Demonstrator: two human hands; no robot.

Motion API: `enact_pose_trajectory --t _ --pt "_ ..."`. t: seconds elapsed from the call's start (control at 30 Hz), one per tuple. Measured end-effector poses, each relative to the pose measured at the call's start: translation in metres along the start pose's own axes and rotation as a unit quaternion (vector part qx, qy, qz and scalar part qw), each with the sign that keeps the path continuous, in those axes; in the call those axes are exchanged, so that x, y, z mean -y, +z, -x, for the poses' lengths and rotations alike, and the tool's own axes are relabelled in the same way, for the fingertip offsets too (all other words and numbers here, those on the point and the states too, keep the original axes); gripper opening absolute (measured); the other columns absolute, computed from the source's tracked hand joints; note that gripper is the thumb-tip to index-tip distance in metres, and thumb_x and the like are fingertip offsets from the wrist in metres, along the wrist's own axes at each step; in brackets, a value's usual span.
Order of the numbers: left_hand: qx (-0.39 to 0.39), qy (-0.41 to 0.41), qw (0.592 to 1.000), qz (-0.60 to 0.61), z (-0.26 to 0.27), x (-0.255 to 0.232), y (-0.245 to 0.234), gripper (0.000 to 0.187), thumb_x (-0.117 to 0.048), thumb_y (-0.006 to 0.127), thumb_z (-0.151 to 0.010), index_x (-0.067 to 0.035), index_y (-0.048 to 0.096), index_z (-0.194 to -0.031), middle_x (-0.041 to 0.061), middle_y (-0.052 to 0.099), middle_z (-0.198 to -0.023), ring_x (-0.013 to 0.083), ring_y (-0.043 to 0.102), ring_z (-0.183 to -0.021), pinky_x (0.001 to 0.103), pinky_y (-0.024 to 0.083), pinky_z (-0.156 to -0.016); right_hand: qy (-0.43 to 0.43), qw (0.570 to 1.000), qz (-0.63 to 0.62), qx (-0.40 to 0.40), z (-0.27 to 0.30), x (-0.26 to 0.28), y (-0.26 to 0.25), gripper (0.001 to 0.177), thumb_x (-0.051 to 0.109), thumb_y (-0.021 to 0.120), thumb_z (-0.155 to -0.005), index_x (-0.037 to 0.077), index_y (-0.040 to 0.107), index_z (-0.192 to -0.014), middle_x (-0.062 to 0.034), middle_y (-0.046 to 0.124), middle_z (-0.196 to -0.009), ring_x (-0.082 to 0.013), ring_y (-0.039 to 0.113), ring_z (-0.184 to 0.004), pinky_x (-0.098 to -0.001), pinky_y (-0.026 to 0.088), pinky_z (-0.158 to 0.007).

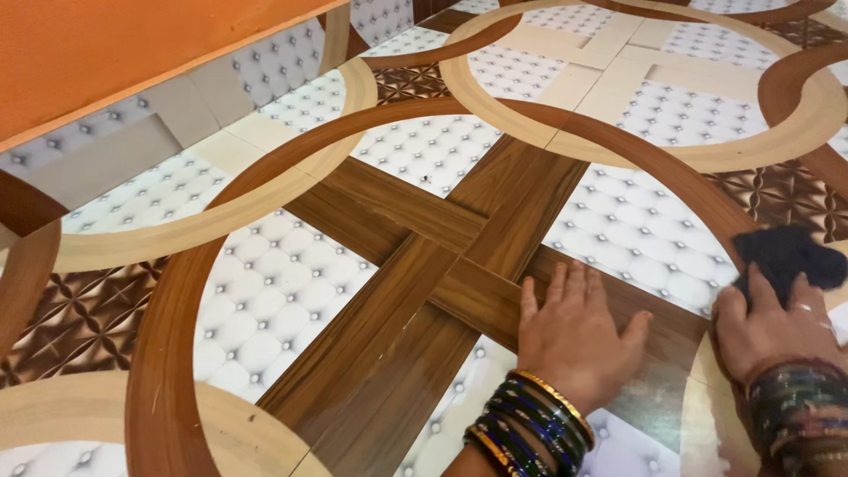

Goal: The person wipes a patterned tiled floor with a dark cloth. They move their hands across the white and brown tiles, cleaning the surface in a repetitive motion.

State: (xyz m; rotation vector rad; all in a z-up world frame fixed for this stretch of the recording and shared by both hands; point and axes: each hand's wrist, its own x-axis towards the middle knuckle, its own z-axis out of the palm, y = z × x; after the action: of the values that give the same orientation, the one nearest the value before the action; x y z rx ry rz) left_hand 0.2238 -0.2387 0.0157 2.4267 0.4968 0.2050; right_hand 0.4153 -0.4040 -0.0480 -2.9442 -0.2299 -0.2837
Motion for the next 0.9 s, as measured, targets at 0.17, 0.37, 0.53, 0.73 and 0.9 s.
enact_pose_trajectory --t 0.17,0.37,0.53,0.73,0.9 --pt "-0.013 -0.028 1.000 0.002 0.020 0.010 -0.006 0.082 -0.055 0.038 -0.098 0.002 0.029 -0.155 0.017 0.023 -0.166 0.0268 0.012 -0.157 0.050 -0.002 -0.124 -0.104 0.934 0.324 0.109 0.062 0.023 -0.026 0.072 0.049 0.043 -0.090 0.038 0.031 -0.160 -0.0083 0.017 -0.172 -0.0312 0.025 -0.155 -0.0645 0.015 -0.114" --pt "-0.073 -0.017 0.997 -0.019 0.021 0.026 -0.016 0.082 -0.057 0.041 -0.097 0.003 0.035 -0.153 0.018 0.029 -0.164 0.0273 0.018 -0.155 0.052 0.001 -0.124 -0.126 0.983 0.048 0.125 0.106 0.095 -0.026 0.066 0.056 0.028 -0.100 0.027 0.029 -0.158 -0.0172 0.012 -0.169 -0.0280 0.013 -0.156 -0.0619 -0.003 -0.121" --pt "-0.113 -0.026 0.993 -0.025 0.011 0.043 -0.035 0.081 -0.057 0.041 -0.097 0.003 0.037 -0.151 0.018 0.030 -0.163 0.0275 0.020 -0.154 0.052 0.003 -0.123 -0.281 0.936 0.108 0.181 0.137 0.145 -0.045 0.083 0.059 0.035 -0.089 0.019 0.017 -0.161 -0.0173 0.003 -0.167 -0.0309 -0.001 -0.155 -0.0634 -0.007 -0.115" --pt "-0.127 -0.011 0.992 -0.018 0.008 0.046 -0.031 0.077 -0.054 0.044 -0.098 0.003 0.039 -0.150 0.018 0.033 -0.162 0.0282 0.022 -0.154 0.053 0.004 -0.123 -0.361 0.923 0.018 0.128 0.133 0.124 -0.042 0.058 0.046 0.040 -0.093 0.022 0.048 -0.145 -0.0157 0.023 -0.169 -0.0262 0.018 -0.151 -0.0644 -0.001 -0.116" --pt "-0.120 0.034 0.992 -0.002 -0.007 0.024 0.001 0.078 -0.054 0.045 -0.099 0.005 0.040 -0.150 0.020 0.034 -0.162 0.0288 0.024 -0.154 0.053 0.004 -0.123 -0.303 0.950 0.027 0.064 0.103 0.081 -0.034 0.063 0.047 0.038 -0.093 0.028 0.044 -0.152 -0.0127 0.037 -0.159 -0.0262 0.034 -0.144 -0.0665 0.011 -0.112"
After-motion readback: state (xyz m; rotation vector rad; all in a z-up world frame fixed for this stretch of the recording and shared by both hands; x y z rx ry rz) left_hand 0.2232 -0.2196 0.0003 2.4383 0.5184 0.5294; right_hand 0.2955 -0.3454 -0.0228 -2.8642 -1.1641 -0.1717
